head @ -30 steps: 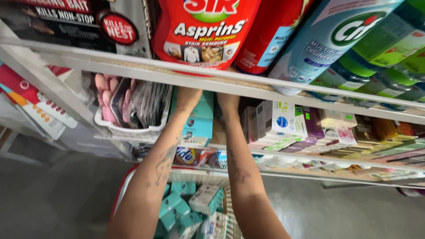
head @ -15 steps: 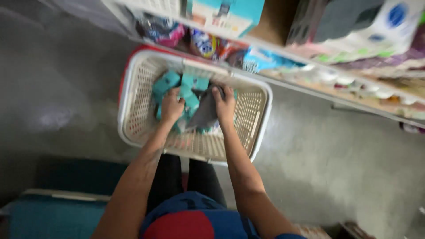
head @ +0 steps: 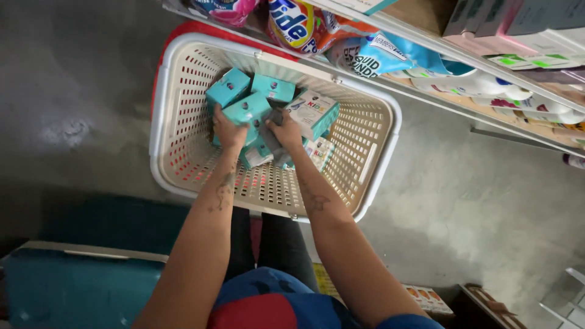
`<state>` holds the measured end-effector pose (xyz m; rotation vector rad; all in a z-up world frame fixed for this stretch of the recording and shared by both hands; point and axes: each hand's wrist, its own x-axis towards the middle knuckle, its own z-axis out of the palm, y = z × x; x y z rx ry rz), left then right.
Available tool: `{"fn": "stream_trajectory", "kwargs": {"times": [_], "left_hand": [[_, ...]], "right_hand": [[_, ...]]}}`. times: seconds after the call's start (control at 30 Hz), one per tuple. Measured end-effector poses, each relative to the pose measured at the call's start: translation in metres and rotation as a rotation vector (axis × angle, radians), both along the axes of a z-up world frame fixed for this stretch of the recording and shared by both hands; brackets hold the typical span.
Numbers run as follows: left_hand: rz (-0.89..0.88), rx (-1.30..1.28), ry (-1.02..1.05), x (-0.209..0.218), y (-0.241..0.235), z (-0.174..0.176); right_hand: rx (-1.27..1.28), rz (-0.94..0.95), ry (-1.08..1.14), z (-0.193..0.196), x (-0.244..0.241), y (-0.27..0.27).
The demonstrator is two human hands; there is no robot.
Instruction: Wiping down small product boxes with a cloth and placing them into a shopping basket.
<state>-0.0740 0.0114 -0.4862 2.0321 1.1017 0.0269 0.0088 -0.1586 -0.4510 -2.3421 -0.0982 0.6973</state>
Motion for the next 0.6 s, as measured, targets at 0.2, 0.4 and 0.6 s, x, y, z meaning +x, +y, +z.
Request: {"fn": "stream_trajectory", "kwargs": {"times": [0.2,0.4,0.6], "left_hand": [[-0.207,-0.101,0.062,0.016,0.012,0.074],[-0.686,0.433,0.099,0.028,0.018,0.116],[-0.612,0.181,-0.347,0.018,0.012,0.235]], "right_hand": [[0.090,-0.039,0.019,0.028,-0.007,-0.013],[0.230,-0.074,0.084,0.040,-0.004,-0.031],[1.118,-0.644,0.254,0.176,0.017,-0.030]]}}
